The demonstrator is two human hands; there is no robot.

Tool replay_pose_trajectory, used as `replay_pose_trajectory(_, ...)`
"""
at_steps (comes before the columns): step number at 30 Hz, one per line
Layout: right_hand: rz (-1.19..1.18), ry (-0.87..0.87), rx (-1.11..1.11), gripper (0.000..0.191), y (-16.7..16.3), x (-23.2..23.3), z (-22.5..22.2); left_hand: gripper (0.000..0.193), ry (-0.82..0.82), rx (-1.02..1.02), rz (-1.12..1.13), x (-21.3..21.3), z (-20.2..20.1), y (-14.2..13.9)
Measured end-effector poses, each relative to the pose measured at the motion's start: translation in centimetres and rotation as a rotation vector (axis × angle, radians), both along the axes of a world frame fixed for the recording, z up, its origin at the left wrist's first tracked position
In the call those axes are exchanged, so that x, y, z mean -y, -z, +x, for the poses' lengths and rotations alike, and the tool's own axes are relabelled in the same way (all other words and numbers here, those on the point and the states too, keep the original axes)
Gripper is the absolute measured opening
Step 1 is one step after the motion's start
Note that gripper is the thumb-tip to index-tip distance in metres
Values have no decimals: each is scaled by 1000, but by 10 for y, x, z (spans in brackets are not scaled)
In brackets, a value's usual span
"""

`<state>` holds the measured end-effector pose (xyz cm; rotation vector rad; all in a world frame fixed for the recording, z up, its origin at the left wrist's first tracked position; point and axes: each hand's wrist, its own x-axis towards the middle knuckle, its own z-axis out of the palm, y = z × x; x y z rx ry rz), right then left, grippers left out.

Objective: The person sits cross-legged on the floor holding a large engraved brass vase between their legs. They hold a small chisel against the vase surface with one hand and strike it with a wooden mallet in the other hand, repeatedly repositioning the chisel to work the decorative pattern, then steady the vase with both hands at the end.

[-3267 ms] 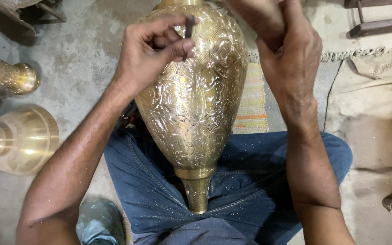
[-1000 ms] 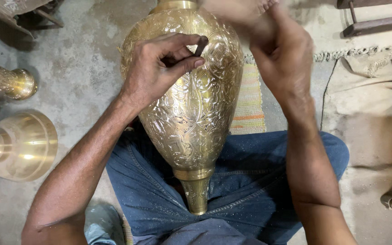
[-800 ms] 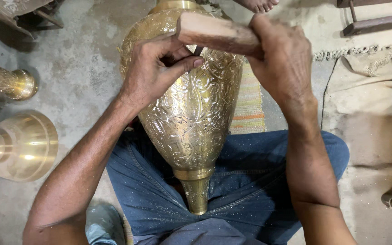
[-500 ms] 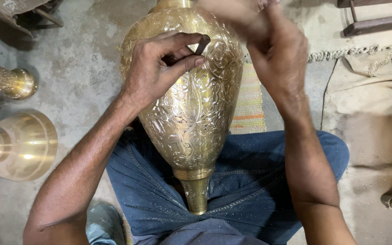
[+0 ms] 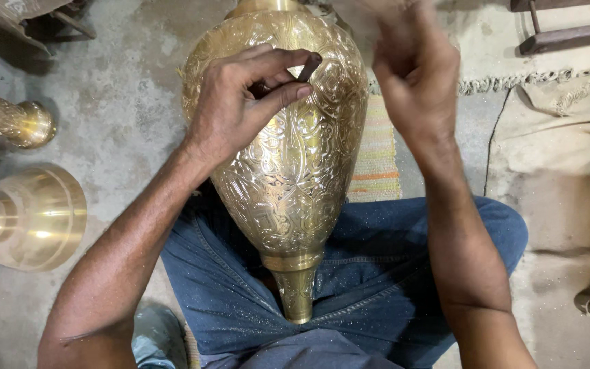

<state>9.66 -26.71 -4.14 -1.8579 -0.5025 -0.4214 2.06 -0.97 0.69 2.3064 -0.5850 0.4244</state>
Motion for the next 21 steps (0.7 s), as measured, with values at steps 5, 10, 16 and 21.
replay_pose_trajectory(5, -403, 82, 296, 27, 2, 1, 1, 20, 47, 95, -6, -1, 2, -1)
replay_pose_trajectory(10, -174, -92, 187, 11, -6, -2, 2, 30, -7, -54, 7, 0, 0, -2)
replay_pose_trajectory(16, -74, -25, 24, 25, -13, -3, -6, 34, 1, -39, -1, 2, -2, -4)
replay_pose_trajectory(21, -520, 231, 653, 28, -14, -1, -6, 33, 27, 28, 42, 2, -1, -2)
